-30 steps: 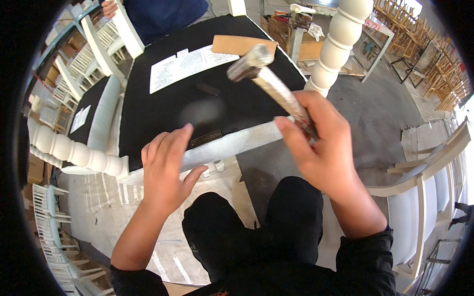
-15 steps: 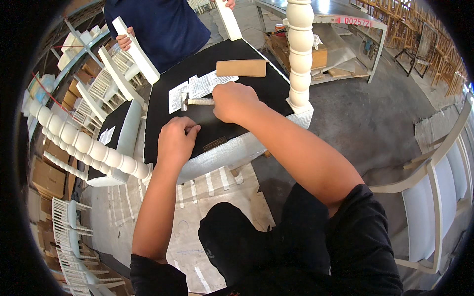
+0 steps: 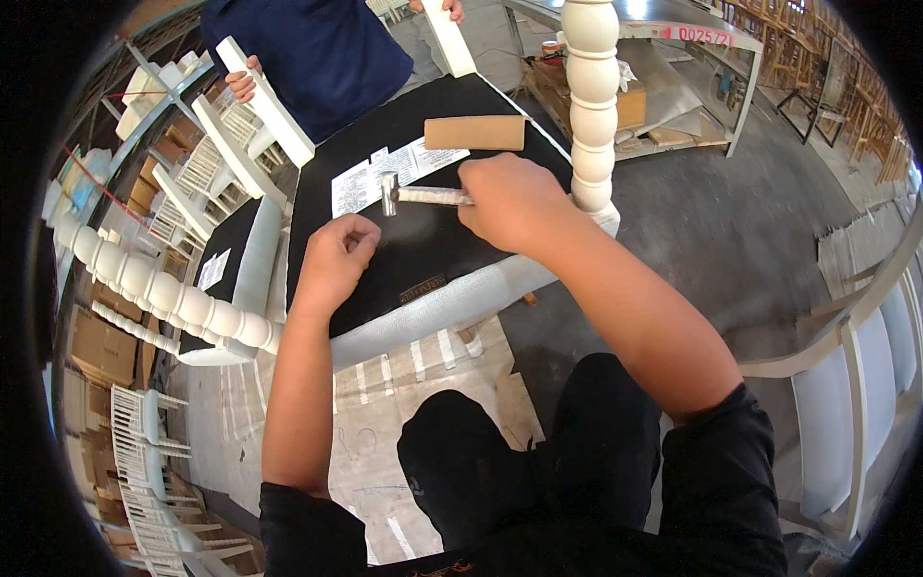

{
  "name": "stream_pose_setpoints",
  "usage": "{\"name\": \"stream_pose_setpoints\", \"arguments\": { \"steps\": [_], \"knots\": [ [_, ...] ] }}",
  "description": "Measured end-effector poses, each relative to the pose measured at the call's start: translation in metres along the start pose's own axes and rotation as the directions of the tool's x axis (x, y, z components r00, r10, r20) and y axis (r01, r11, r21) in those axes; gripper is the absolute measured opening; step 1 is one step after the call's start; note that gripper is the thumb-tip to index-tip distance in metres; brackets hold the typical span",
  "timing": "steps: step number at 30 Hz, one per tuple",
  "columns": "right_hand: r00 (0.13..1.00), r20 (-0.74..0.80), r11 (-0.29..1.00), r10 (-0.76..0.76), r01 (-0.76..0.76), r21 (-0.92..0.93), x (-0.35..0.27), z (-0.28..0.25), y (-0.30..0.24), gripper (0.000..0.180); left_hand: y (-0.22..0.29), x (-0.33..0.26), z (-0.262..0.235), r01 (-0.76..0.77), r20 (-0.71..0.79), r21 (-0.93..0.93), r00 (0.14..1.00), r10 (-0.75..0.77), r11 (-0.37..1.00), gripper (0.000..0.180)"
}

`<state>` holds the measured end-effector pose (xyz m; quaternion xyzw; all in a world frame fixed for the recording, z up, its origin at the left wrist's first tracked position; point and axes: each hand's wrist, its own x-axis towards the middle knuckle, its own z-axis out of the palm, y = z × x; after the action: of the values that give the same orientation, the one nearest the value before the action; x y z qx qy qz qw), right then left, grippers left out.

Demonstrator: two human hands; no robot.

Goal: The person secures a black cushion to a white wooden chair using a hammer and nails. They position the cushion, place nails along the edge, and hammer them in. The person retrieves additional nails from a box and continues fastening the cushion to the chair frame.

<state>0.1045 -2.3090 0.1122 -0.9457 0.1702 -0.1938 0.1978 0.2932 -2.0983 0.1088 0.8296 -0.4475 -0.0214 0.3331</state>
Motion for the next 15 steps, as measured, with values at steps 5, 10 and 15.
{"name": "stream_pose_setpoints", "arguments": {
  "steps": [5,10,15],
  "knots": [
    [0.994,-0.086,0.954,0.072,-0.043,0.296,-0.055,-0.014,0.004,0.021,0.006,-0.002,-0.001,-0.185,0.079,0.190,0.982,0.173,0.964,0.011],
    [0.988,0.002,0.777,0.156,-0.124,0.617,-0.123,-0.005,0.008,0.021,0.008,0.000,0.001,-0.305,0.182,0.349,0.950,0.255,0.886,0.010],
    [0.968,0.148,0.557,0.200,-0.237,0.796,-0.178,0.030,0.012,0.024,0.010,0.010,-0.001,-0.190,0.059,0.223,0.982,0.182,0.956,0.006]
  ]
}}
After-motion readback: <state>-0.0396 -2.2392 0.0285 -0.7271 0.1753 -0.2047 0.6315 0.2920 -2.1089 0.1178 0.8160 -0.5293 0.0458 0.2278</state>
